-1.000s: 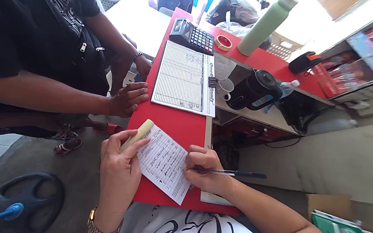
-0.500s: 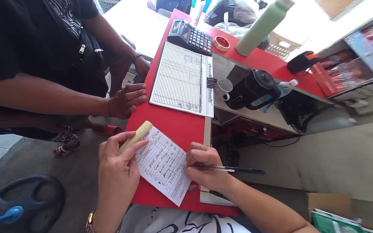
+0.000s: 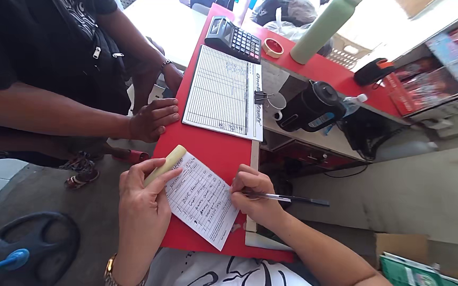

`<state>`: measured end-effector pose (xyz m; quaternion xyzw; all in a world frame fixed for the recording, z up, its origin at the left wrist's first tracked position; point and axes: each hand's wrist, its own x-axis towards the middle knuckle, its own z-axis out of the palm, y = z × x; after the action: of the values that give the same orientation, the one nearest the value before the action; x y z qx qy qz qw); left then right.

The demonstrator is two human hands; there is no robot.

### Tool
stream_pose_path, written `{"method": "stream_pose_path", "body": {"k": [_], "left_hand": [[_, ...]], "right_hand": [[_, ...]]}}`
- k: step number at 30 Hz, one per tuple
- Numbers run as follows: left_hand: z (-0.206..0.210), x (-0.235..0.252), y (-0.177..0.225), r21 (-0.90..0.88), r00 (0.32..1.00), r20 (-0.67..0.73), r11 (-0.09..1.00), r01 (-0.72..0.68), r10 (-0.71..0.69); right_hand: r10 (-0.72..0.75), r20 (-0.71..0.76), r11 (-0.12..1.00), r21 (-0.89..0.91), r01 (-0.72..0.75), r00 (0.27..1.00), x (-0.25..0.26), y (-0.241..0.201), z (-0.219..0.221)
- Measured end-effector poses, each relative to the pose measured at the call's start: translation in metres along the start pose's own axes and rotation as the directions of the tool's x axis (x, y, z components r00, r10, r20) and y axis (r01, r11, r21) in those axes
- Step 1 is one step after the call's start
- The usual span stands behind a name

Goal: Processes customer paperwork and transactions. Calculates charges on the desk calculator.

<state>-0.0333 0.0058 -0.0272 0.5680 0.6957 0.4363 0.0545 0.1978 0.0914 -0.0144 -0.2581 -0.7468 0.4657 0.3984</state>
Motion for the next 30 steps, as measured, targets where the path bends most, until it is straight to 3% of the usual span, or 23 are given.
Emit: {"method": "stream_pose_path", "body": {"k": [11,14,17,20,27,30], "left_hand": [[0.001,-0.001,0.001,-0.004,1.0,0.001,1.0,0.007,-0.007],[0.001,-0.001,0.001,-0.008,1.0,-0.001,1.0,0.0,0.0],[0.001,-0.001,0.002,-0.011,1.0,0.001,1.0,0.003,-0.003],[0.001,-0.001,0.002,-0.011,1.0,0.011,1.0,0.011,-0.01],[0.0,0.0,0.001,-0.018,1.0,0.014,1.0,0.007,-0.007],[0.0,0.0,0.002,-0.017,1.0,0.016,1.0,0.007,-0.007]], "right_hand": [[0.034,-0.016,0.999,0.0,-0.034,0.999,-0.002,-0.001,-0.001],[0.021,-0.032,0.995,0.094,-0.018,0.999,-0.003,-0.004,-0.002],[-0.107,0.154,0.987,0.137,0.086,0.982,-0.005,-0.019,0.001],[-0.145,0.321,0.986,0.125,0.11,0.936,-0.011,-0.024,0.017],[-0.162,0.358,0.986,0.031,0.161,0.92,-0.014,-0.019,0.028],[-0.156,0.374,0.987,0.083,0.134,0.914,-0.013,-0.02,0.024]]}}
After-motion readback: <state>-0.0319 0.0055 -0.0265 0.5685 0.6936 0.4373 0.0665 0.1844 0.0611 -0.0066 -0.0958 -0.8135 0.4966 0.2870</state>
